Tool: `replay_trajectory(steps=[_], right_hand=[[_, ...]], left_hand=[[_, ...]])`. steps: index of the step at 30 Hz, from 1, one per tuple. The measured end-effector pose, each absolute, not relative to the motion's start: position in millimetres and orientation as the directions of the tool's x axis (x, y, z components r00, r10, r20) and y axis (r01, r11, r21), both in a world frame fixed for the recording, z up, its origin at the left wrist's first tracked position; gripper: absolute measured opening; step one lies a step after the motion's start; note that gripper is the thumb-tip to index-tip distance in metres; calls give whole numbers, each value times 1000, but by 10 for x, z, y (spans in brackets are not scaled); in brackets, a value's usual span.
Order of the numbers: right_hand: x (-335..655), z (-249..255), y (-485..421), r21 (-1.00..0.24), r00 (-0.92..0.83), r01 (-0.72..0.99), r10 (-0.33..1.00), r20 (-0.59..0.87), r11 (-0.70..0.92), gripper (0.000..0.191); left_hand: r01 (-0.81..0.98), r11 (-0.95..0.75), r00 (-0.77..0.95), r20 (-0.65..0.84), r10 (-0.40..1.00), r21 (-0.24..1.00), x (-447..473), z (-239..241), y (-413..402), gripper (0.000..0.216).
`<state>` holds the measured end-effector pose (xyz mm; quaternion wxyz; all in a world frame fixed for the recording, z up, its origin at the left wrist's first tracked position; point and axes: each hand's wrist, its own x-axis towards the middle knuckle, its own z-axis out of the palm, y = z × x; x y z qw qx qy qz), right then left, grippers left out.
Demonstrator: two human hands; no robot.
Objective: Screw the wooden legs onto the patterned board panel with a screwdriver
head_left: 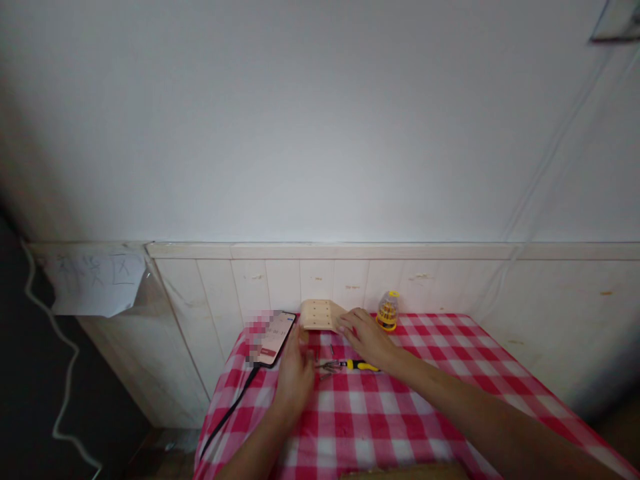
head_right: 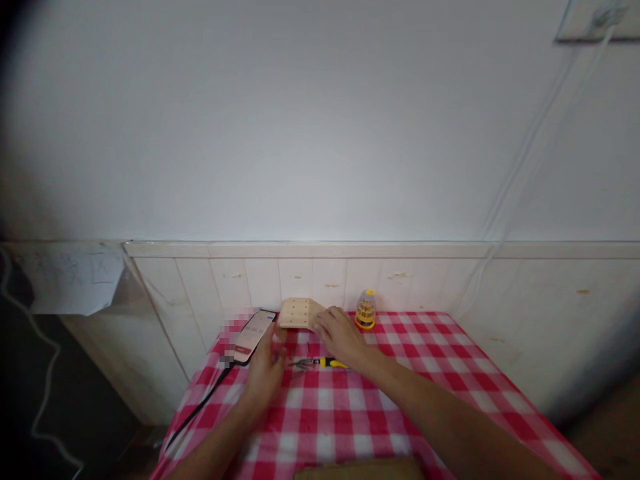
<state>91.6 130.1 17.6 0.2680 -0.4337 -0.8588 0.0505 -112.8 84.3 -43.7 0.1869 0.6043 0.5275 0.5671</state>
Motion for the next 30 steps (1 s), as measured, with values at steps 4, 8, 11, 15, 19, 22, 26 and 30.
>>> replay_trajectory(steps=[4,8,11,15,19,22,26,30], right_hand=[[1098,186,1002,-322,-510,711,773,377,625,26],[1250,143,742,-306,-556,730,791,254,611,24],[1336,92,696,-333,-525,733,805,277,593,16],[1421,38,730,-381,-464,729,819,337,569,19],[1493,7,686,-436,-411,717,835,365,544,20],[1552,-3,574,-491,-367,702,852,372,517,24],[1597,-26,422,-603,-300,640,878,374,476,26],[1588,-93,362,-667,-258,569,875,410,481,28]], left_hand=[[522,-400,-188,559,808,753,-1153,-399,803,43],[600,-425,-3,534,846,678,-1136,-348,723,41],[626,-446,109,495,862,639,-1103,-338,663,47],[665,-427,165,436,884,613,-1092,-331,617,45],[694,-434,203,422,884,575,-1113,-299,595,39],[697,-481,244,455,856,532,-1116,-266,574,34],[689,-530,267,507,819,494,-1090,-245,551,33],[714,-533,258,536,804,455,-1064,-277,553,34]])
